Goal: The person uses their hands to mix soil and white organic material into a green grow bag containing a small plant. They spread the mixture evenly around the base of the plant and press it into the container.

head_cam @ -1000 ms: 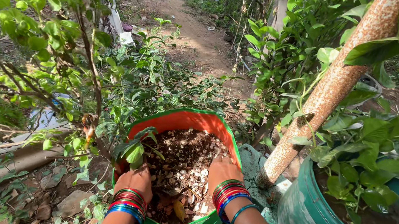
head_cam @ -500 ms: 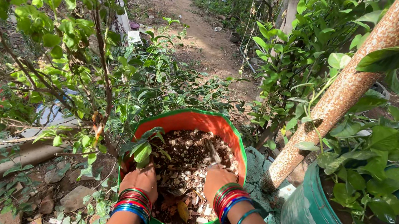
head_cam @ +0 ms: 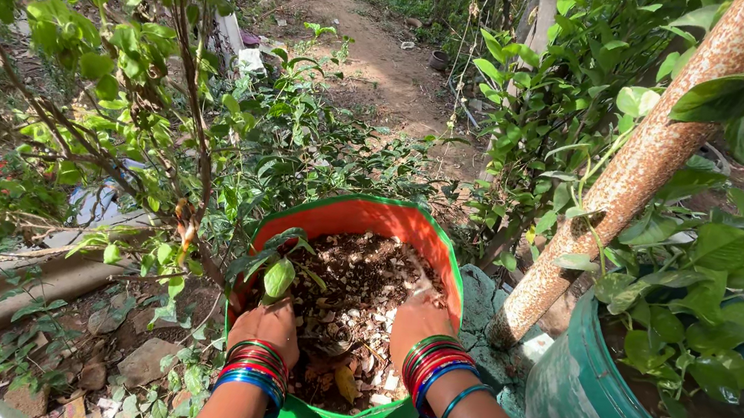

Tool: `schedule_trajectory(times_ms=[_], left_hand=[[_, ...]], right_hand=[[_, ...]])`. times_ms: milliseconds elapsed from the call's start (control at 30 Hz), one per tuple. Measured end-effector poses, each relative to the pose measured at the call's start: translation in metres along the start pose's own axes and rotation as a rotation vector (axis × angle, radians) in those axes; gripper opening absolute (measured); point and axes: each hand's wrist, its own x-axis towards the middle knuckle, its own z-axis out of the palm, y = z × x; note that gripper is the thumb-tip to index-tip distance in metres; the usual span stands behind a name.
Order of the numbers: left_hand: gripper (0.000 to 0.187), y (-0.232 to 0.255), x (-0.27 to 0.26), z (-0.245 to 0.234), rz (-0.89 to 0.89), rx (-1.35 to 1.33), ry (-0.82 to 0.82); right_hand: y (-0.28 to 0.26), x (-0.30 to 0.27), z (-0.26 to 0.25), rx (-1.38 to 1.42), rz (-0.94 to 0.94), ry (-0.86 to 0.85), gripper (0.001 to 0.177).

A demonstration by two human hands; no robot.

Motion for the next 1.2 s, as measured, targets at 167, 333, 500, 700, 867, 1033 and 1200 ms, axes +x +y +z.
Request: schedule_trajectory(times_ms=[167,333,500,700,867,1033,1200], left_hand=[[0.023,0.002,-0.001,-0.007,0.078,0.144,-0.082],[0.041,0.029,-0.001,-0.034,0.074,0.233,-0.300],[0.080,0.046,-0.012,-0.052,0.023,0.161,-0.431],[0.062,0.041,-0.011,-0.048,-0.018,0.214,-0.460],[0.053,0.035,-0.007,-0.036,0.000,0.206,-0.428],[0.060,0.038,-0.012,-0.043,0.003,0.195,-0.447],[0.061,0.037,-0.008,-0.041,-0.018,0.215,-0.474]], right_hand=[[0.008,-0.005,0.008,0.072,0.071,0.329,0.076],[0.003,-0.015,0.001,0.174,0.142,0.124,0.076],[-0.003,-0.007,0.000,0.091,0.118,0.077,0.041],[-0.009,-0.008,-0.004,0.033,-0.110,-0.008,0.034],[-0.001,-0.018,-0.018,0.146,0.065,0.219,0.053],[0.003,-0.024,-0.023,0.141,0.036,0.110,0.022],[0.001,-0.027,-0.027,0.105,-0.148,-0.021,0.022]])
